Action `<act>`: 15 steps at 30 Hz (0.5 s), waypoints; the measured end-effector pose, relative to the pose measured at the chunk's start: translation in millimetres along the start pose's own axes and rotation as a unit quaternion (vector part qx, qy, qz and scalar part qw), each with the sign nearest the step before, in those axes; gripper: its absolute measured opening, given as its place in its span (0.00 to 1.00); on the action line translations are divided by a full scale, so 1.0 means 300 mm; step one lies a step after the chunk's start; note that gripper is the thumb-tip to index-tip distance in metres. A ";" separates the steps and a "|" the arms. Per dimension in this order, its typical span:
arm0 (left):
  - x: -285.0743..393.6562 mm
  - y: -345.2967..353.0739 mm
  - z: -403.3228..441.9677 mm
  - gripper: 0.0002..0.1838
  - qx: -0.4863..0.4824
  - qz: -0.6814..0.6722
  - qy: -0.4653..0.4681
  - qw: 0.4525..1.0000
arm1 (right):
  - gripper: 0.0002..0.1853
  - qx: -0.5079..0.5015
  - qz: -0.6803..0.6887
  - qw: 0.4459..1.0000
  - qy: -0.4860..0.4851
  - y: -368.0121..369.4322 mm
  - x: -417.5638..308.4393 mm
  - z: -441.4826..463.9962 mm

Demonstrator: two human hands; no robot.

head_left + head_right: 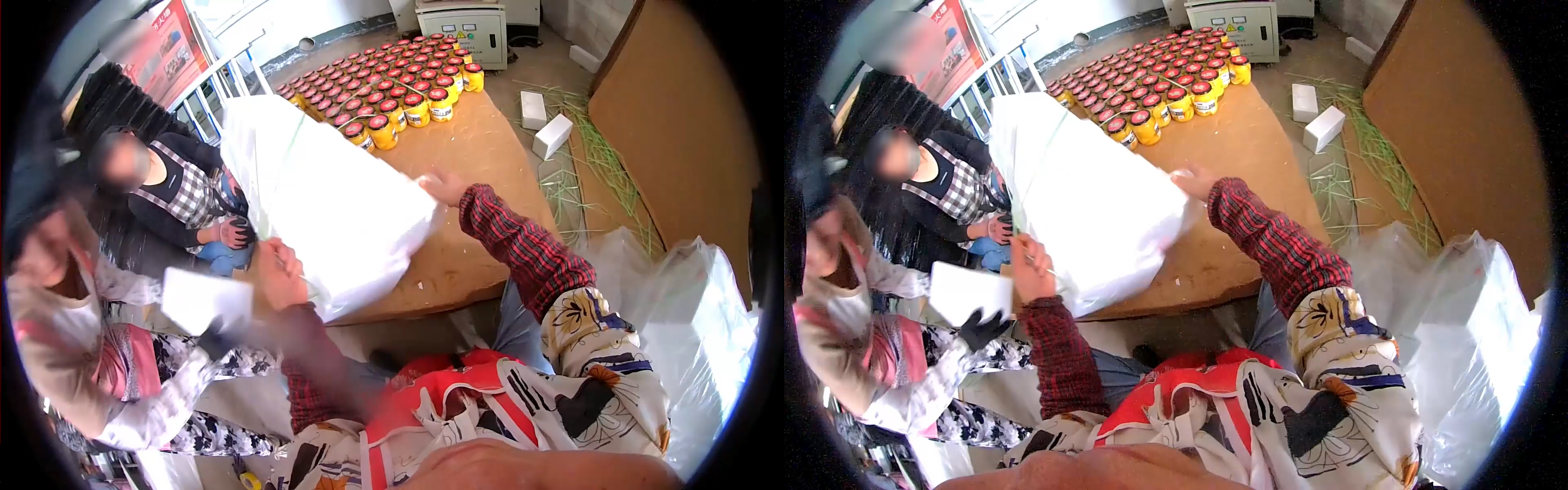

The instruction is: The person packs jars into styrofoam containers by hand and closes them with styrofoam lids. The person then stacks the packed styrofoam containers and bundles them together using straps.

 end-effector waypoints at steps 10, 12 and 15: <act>-0.006 -0.289 0.069 0.09 0.133 0.264 0.020 0.955 | 0.41 -0.086 -0.080 0.993 0.021 0.026 0.090 0.000; 0.040 -0.290 0.024 0.09 0.129 0.466 0.138 0.864 | 0.46 -0.004 0.217 0.968 0.126 -0.017 0.075 -0.084; 0.064 -0.324 -0.066 0.14 0.105 0.694 0.158 0.695 | 0.55 0.068 -0.121 0.980 0.143 -0.029 0.061 -0.096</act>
Point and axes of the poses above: each hand's wrist, its own z-axis towards the middle knuckle, its own y-axis out of the palm, x = y × z, the point moved 6 cm from there along z, towards the middle knuckle, and after that the axes turned 7 degrees about -x, right-handed, at the moved point
